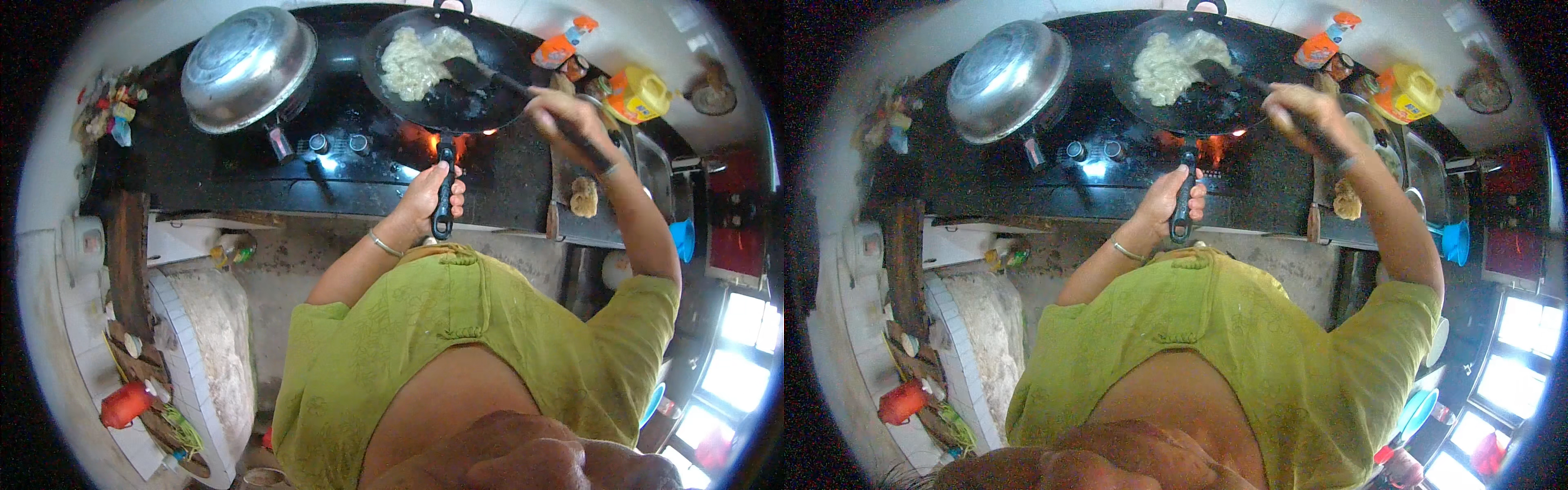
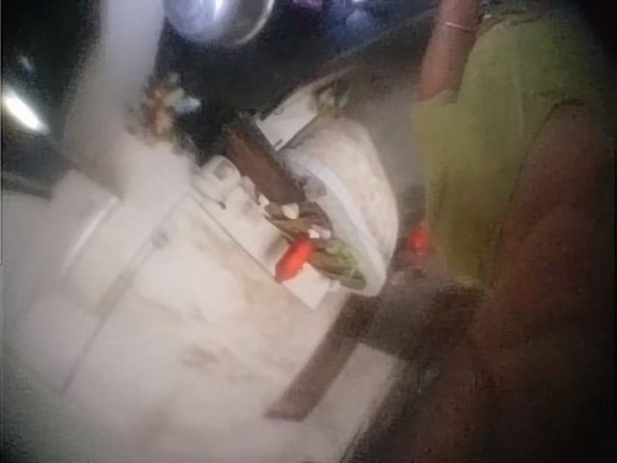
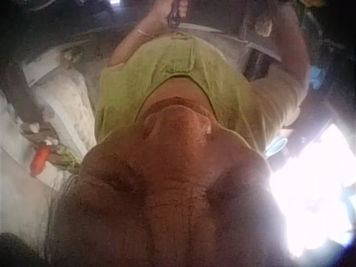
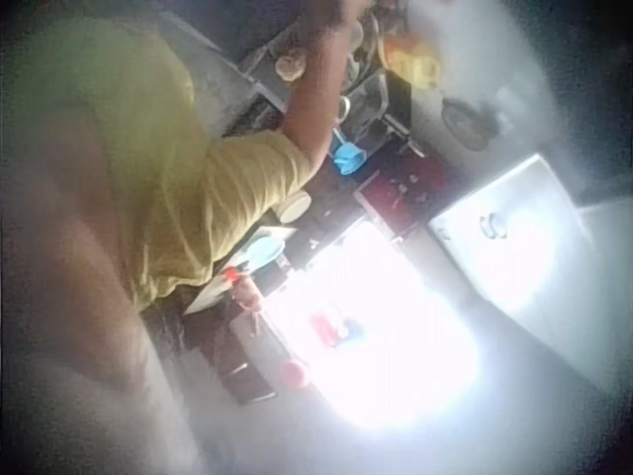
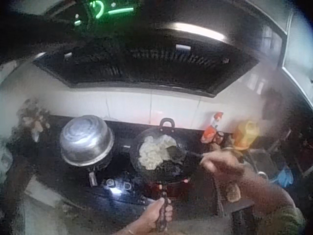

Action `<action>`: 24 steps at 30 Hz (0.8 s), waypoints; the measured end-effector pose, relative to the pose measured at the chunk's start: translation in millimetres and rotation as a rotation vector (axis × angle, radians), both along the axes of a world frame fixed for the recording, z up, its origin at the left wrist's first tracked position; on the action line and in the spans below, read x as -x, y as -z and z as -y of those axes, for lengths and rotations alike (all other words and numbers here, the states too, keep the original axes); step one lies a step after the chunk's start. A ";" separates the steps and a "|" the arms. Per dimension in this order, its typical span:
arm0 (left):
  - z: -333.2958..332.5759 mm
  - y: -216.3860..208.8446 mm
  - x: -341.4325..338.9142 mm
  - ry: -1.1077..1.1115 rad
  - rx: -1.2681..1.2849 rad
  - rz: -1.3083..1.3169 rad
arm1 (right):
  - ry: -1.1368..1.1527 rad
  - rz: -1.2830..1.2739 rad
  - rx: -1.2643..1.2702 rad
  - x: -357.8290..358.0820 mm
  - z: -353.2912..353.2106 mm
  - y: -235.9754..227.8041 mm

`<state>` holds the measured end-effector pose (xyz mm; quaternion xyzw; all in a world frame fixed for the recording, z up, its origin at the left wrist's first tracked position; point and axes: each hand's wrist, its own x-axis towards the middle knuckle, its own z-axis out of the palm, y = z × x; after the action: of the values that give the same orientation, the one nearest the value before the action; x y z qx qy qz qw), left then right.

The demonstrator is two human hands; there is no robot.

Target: The person stirs a white, dough-like mixture in a frying pan on a gas stove using a spatula. They continuously mix the contents to prevent sticking and ensure even cooking. Finally, they transfer the cooked mixture from the pan onto a wooden cutting board.

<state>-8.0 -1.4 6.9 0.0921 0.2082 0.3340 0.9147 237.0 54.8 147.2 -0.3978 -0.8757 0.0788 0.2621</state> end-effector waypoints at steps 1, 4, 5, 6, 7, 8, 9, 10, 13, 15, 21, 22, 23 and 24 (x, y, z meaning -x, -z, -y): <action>0.4 1.0 -0.3 -0.001 0.000 0.001 | 0.139 -0.009 0.021 -4.7 -2.0 -8.1; 0.7 4.3 0.8 -0.010 0.009 0.000 | 0.367 -0.012 0.105 -22.9 -20.4 -40.3; 0.5 4.4 0.8 -0.009 0.012 0.000 | 0.387 0.014 0.110 -29.4 -27.8 -43.2; 1.3 4.1 1.5 -0.008 0.009 -0.008 | 0.404 0.041 0.115 -39.2 -41.4 -43.6; 0.4 1.7 -0.1 0.012 -0.001 -0.010 | 0.414 -0.348 0.296 -64.5 -58.5 -21.8; 0.1 1.2 0.2 0.013 -0.009 -0.018 | 0.419 -0.552 0.365 -72.9 -70.5 -8.4; -0.6 0.6 -1.2 0.027 0.010 -0.010 | 0.441 -0.780 0.516 -102.1 -91.8 13.5; -0.7 0.9 -0.3 0.025 0.014 -0.012 | 0.489 -0.880 0.647 -97.9 -100.4 17.5; 1.1 -3.7 1.5 0.025 0.017 -0.026 | 0.572 -0.975 1.087 -93.2 -114.5 35.6; 1.8 -7.7 0.3 0.035 0.007 -0.045 | 0.357 -1.263 0.815 -83.1 -110.7 81.0; 1.9 -0.6 2.2 0.017 0.031 -0.041 | 0.105 -1.405 0.902 -54.8 -104.5 98.1; 1.1 -1.3 2.7 0.016 0.029 -0.036 | 0.068 -1.359 0.856 -56.3 -102.1 92.7; 0.4 -2.1 3.2 0.016 0.028 -0.032 | 0.033 -1.313 0.809 -59.3 -96.5 86.2; -0.6 -3.0 3.5 0.019 0.026 -0.027 | -0.001 -1.268 0.761 -61.9 -89.4 79.1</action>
<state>-11.5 -0.9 9.9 0.0867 0.2241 0.3215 0.9159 298.9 144.2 68.1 -0.3391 -0.4685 0.5916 0.5617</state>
